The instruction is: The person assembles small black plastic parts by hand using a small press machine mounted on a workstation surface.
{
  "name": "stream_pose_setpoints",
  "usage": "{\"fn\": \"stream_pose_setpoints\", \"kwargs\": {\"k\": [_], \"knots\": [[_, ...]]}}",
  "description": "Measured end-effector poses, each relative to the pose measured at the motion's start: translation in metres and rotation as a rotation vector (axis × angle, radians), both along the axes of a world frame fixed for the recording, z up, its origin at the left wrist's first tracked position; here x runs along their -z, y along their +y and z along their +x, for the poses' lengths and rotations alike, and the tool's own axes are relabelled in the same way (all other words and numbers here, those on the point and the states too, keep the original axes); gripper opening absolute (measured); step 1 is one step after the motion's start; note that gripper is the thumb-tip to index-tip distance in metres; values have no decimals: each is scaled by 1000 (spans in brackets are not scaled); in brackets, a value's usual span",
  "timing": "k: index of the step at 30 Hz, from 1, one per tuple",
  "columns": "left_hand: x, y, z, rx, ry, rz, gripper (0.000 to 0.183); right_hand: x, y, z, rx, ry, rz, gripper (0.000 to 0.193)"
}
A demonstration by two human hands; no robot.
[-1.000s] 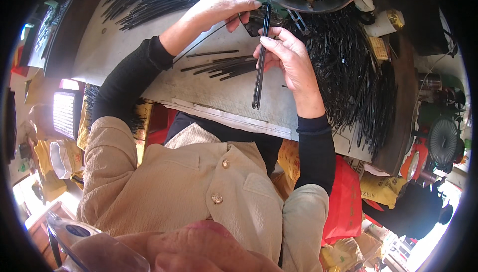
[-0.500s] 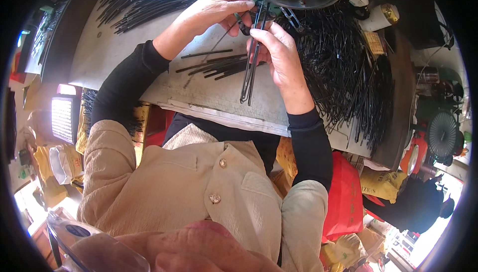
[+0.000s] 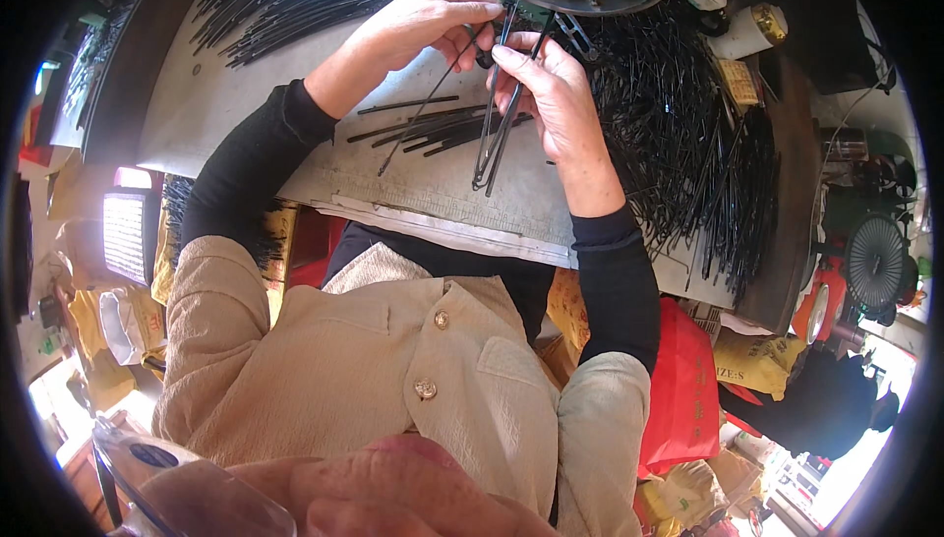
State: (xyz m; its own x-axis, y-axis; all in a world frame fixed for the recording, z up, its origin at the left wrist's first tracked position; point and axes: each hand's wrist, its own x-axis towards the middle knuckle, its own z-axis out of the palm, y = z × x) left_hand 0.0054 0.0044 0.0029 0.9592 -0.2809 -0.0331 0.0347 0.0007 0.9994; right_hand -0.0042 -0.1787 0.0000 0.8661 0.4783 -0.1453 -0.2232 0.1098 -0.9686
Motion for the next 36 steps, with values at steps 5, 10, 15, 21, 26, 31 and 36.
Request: {"fn": "stream_pose_setpoints", "kwargs": {"k": [5, 10, 15, 21, 26, 31, 36], "knots": [[4, 0, 2, 5, 17, -22, 25, 1, 0, 2, -22, -12, -5, 20], [4, 0, 2, -3, 26, -12, 25, 5, 1, 4, -15, -26, -15, 21], [0, -1, 2, -13, 29, 38, 25, 4, 0, 4, 0, 4, -2, 20], [-5, -1, 1, -35, 38, 60, 24, 5, 0, 6, -15, 71, 58, 19], [-2, 0, 3, -31, 49, 40, 25, 2, 4, 2, 19, 65, 48, 19], [-5, -5, -3, -42, -31, 111, 29, 4, 2, 0, -4, 84, 107, 22], [-7, -5, -5, -44, -136, 274, 36, -8, -4, -9, -116, 191, 179, 22]]}}
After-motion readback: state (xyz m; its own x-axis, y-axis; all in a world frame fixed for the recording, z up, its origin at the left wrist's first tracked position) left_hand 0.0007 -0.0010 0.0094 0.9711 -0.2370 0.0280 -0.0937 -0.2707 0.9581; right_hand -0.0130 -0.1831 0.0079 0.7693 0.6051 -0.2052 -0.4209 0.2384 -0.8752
